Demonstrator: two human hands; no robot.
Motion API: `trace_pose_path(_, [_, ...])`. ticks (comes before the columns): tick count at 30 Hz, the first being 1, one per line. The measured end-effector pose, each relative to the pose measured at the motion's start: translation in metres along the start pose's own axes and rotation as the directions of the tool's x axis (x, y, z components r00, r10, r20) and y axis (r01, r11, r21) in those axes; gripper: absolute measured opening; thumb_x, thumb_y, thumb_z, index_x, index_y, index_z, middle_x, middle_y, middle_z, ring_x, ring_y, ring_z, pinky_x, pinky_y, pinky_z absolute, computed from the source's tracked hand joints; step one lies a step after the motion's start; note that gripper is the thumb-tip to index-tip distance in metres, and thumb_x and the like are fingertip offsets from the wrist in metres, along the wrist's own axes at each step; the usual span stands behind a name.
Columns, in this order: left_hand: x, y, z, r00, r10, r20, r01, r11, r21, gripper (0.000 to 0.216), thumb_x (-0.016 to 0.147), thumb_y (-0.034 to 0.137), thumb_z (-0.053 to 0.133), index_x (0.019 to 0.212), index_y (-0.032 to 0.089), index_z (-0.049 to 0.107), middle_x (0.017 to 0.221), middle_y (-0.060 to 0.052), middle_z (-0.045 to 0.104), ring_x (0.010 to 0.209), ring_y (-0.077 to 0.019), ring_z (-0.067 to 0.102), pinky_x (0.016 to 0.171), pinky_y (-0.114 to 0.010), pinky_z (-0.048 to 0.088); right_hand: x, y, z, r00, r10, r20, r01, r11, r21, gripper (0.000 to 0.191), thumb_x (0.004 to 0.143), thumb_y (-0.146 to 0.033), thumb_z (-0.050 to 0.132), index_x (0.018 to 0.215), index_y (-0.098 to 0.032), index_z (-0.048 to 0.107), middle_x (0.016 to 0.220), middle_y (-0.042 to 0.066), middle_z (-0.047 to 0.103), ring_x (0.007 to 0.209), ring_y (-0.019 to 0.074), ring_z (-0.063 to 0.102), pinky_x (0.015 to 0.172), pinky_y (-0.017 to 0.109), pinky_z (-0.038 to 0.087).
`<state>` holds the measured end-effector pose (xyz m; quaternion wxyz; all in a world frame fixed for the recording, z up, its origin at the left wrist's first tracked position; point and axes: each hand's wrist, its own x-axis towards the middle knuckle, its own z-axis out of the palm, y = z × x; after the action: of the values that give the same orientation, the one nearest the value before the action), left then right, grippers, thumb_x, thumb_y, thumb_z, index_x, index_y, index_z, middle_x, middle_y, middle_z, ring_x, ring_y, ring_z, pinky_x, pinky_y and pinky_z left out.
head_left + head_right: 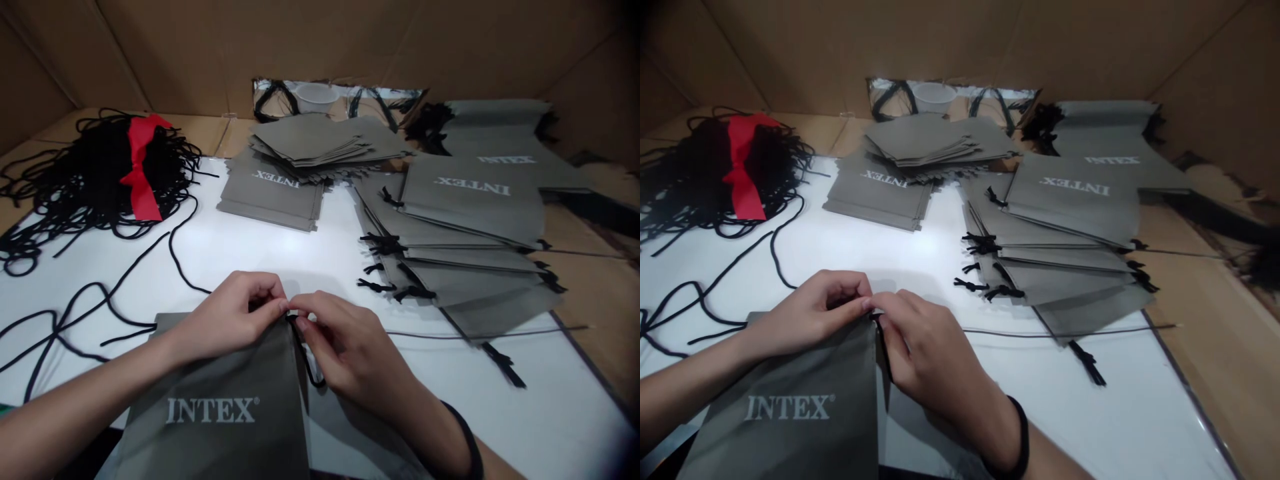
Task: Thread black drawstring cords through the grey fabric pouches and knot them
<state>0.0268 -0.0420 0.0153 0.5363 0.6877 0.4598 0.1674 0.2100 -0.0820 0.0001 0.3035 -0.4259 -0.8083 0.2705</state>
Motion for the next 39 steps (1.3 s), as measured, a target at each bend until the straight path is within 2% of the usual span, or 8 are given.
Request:
trace_pose_path(6, [0.002, 0.001, -0.007, 1.000, -0.004, -0.011, 0.004, 0.997, -0.075, 0.020, 0.084, 0.027, 0.053, 0.070, 0.015, 0.057, 0.063, 0.003, 0.052, 0.060, -0.0097, 0.045, 0.055, -0.020, 0.036, -0.002, 0.006, -0.013, 0.998, 0.059, 0.019, -0.058, 0.998, -0.026, 0.011, 0.087, -0.017, 0.050, 0.093, -0.020, 0.059, 0.075, 0.000, 0.060, 0.064, 0.0107, 0.051, 0.058, 0.021, 0.034])
trace_pose_path(11, [0.004, -0.001, -0.011, 0.998, -0.062, 0.019, 0.064, 0.984, -0.169, 0.020, 0.081, 0.030, 0.059, 0.070, 0.013, 0.058, 0.060, 0.003, 0.051, 0.056, -0.0088, 0.043, 0.051, -0.020, 0.033, -0.003, 0.014, -0.024, 0.995, 0.080, 0.052, -0.077, 0.995, -0.064, 0.011, 0.088, -0.018, 0.051, 0.081, -0.019, 0.060, 0.070, -0.001, 0.062, 0.058, 0.0092, 0.050, 0.055, 0.021, 0.031])
trace_pose_path(20, [0.002, -0.003, -0.009, 0.997, 0.003, 0.080, 0.020, 0.960, -0.280, 0.026, 0.084, 0.035, 0.056, 0.069, 0.014, 0.053, 0.059, 0.004, 0.046, 0.055, -0.0077, 0.038, 0.051, -0.019, 0.030, 0.002, 0.014, -0.025, 0.988, 0.127, 0.083, -0.131, 0.991, 0.042, 0.021, 0.085, -0.017, 0.052, 0.064, -0.018, 0.054, 0.053, -0.004, 0.049, 0.050, 0.0069, 0.040, 0.050, 0.019, 0.028])
trace_pose_path(26, [0.002, -0.002, -0.010, 0.993, 0.018, 0.113, 0.017, 0.953, -0.302, 0.030, 0.083, 0.039, 0.059, 0.068, 0.014, 0.050, 0.057, 0.005, 0.043, 0.053, -0.0071, 0.035, 0.049, -0.019, 0.027, 0.001, 0.011, -0.030, 0.980, 0.162, 0.114, -0.178, 0.973, 0.149, 0.018, 0.085, -0.019, 0.052, 0.070, -0.018, 0.060, 0.057, -0.003, 0.055, 0.050, 0.0067, 0.044, 0.049, 0.018, 0.032])
trace_pose_path(29, [0.002, -0.001, -0.009, 0.993, 0.005, 0.117, 0.030, 0.957, -0.290, 0.032, 0.081, 0.040, 0.062, 0.067, 0.015, 0.050, 0.056, 0.006, 0.043, 0.052, -0.0069, 0.035, 0.048, -0.019, 0.026, 0.000, 0.007, -0.024, 0.985, 0.166, 0.052, -0.172, 0.977, 0.125, 0.006, 0.080, -0.020, 0.059, 0.083, -0.018, 0.064, 0.067, -0.002, 0.060, 0.051, 0.0068, 0.044, 0.050, 0.019, 0.034])
trace_pose_path(31, [0.001, 0.000, -0.007, 0.993, -0.001, 0.118, 0.034, 0.959, -0.280, 0.030, 0.080, 0.039, 0.063, 0.067, 0.014, 0.051, 0.056, 0.006, 0.043, 0.053, -0.0071, 0.035, 0.049, -0.019, 0.027, 0.000, 0.004, -0.017, 0.990, 0.142, -0.002, -0.141, 0.984, 0.109, 0.012, 0.077, -0.025, 0.065, 0.087, -0.018, 0.063, 0.072, -0.001, 0.060, 0.055, 0.0078, 0.046, 0.052, 0.021, 0.034])
trace_pose_path(35, [0.001, -0.001, -0.005, 0.991, -0.002, 0.132, 0.038, 0.962, -0.271, 0.028, 0.079, 0.037, 0.064, 0.068, 0.014, 0.052, 0.057, 0.005, 0.044, 0.054, -0.0075, 0.036, 0.050, -0.019, 0.028, 0.002, 0.001, -0.006, 0.997, 0.054, -0.052, -0.046, 0.990, 0.134, 0.013, 0.085, -0.023, 0.057, 0.074, -0.018, 0.057, 0.067, -0.001, 0.055, 0.063, 0.0100, 0.047, 0.056, 0.022, 0.034])
trace_pose_path(39, [0.001, -0.002, -0.004, 0.988, 0.006, 0.151, 0.037, 0.960, -0.279, 0.030, 0.080, 0.039, 0.063, 0.069, 0.014, 0.052, 0.058, 0.005, 0.043, 0.054, -0.0077, 0.036, 0.050, -0.020, 0.028, 0.003, -0.001, -0.005, 0.995, 0.072, -0.066, -0.062, 0.987, 0.146, 0.014, 0.084, -0.017, 0.054, 0.070, -0.018, 0.053, 0.066, -0.002, 0.050, 0.060, 0.0092, 0.044, 0.055, 0.022, 0.034])
